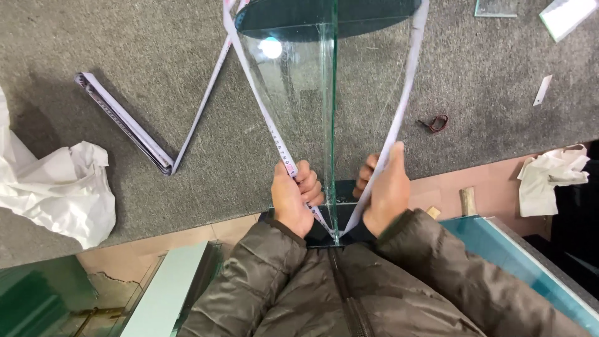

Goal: Measuring the dimensions of a glass trophy or stand using a flexible measuring tape on a workshop table.

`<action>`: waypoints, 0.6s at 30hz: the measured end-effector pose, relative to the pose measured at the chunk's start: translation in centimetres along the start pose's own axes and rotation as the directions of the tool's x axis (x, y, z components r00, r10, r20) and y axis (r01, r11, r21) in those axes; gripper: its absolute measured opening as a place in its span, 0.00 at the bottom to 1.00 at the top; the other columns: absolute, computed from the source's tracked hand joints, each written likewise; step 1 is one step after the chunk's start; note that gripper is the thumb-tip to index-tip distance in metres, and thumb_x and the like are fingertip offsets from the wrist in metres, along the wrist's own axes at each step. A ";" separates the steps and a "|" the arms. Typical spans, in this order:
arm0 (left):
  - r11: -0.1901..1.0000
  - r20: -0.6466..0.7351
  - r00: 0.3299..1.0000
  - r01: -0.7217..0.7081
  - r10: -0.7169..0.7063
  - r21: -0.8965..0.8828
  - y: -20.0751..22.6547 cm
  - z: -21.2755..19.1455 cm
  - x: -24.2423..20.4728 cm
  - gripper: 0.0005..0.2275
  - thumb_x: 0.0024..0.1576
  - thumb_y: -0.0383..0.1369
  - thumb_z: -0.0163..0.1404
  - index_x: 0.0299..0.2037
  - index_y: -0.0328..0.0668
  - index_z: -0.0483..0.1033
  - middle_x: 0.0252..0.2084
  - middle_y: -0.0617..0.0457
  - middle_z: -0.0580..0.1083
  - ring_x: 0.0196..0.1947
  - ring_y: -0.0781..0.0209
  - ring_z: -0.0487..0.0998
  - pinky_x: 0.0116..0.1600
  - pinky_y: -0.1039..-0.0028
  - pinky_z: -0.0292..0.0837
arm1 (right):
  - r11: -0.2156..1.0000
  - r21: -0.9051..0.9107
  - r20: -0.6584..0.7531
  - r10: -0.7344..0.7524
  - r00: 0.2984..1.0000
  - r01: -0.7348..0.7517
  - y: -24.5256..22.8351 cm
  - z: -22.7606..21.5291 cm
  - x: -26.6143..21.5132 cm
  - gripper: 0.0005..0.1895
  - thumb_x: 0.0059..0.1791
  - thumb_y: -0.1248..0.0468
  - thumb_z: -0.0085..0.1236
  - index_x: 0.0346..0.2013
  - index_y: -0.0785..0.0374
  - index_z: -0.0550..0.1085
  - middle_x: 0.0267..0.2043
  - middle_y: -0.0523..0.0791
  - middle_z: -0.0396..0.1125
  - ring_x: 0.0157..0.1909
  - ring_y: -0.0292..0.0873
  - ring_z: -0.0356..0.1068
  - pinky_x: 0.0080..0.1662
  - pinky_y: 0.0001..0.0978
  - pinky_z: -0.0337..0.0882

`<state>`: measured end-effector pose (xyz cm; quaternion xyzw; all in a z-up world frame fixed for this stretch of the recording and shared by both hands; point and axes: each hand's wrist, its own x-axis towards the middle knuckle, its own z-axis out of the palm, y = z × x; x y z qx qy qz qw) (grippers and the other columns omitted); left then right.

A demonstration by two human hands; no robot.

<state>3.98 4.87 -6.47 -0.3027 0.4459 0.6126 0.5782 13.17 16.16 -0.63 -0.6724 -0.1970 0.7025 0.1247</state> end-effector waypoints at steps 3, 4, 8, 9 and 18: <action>0.996 -0.098 0.991 -0.090 0.090 0.003 0.5 2.2 -2.7 0.28 0.72 0.62 0.20 0.28 0.55 0.56 0.19 0.64 0.50 0.14 0.70 0.51 0.21 0.76 0.53 | 0.998 -0.065 -0.169 -0.032 0.985 0.021 -1.7 1.2 -2.9 0.17 0.61 0.45 0.38 0.38 0.52 0.59 0.27 0.36 0.51 0.28 0.39 0.54 0.36 0.37 0.61; 0.994 -0.082 0.991 -0.107 0.107 0.011 0.3 2.2 -3.0 0.27 0.72 0.63 0.28 0.29 0.55 0.59 0.20 0.64 0.50 0.16 0.69 0.52 0.23 0.75 0.53 | 0.991 -0.135 -0.126 -0.035 0.991 0.018 -1.9 1.2 -3.1 0.16 0.60 0.49 0.51 0.37 0.51 0.60 0.29 0.35 0.53 0.30 0.38 0.59 0.38 0.37 0.65; 0.997 -0.032 0.997 -0.074 0.075 0.027 -1.4 0.4 -1.3 0.26 0.78 0.51 0.35 0.25 0.57 0.52 0.21 0.66 0.42 0.16 0.68 0.41 0.22 0.74 0.42 | 0.998 -0.056 -0.071 0.018 0.997 -0.022 -3.5 1.8 -3.8 0.18 0.62 0.52 0.56 0.40 0.52 0.57 0.30 0.30 0.39 0.26 0.33 0.43 0.33 0.31 0.55; 0.997 -0.034 0.997 -0.073 0.073 0.025 -1.5 0.0 -0.8 0.26 0.78 0.51 0.35 0.25 0.57 0.52 0.21 0.66 0.42 0.16 0.68 0.41 0.22 0.74 0.42 | 0.998 -0.058 -0.073 0.020 0.997 -0.024 -3.2 1.2 -2.5 0.18 0.62 0.52 0.56 0.40 0.52 0.57 0.30 0.30 0.39 0.26 0.33 0.43 0.33 0.31 0.55; 0.995 -0.137 0.990 -0.038 0.026 -0.088 -2.1 0.5 0.1 0.25 0.73 0.46 0.45 0.23 0.57 0.48 0.19 0.64 0.41 0.14 0.68 0.39 0.20 0.76 0.39 | 0.996 -0.024 -0.267 -0.093 0.959 0.090 0.9 -0.6 -0.5 0.25 0.62 0.49 0.51 0.26 0.48 0.53 0.18 0.31 0.39 0.17 0.32 0.40 0.24 0.28 0.50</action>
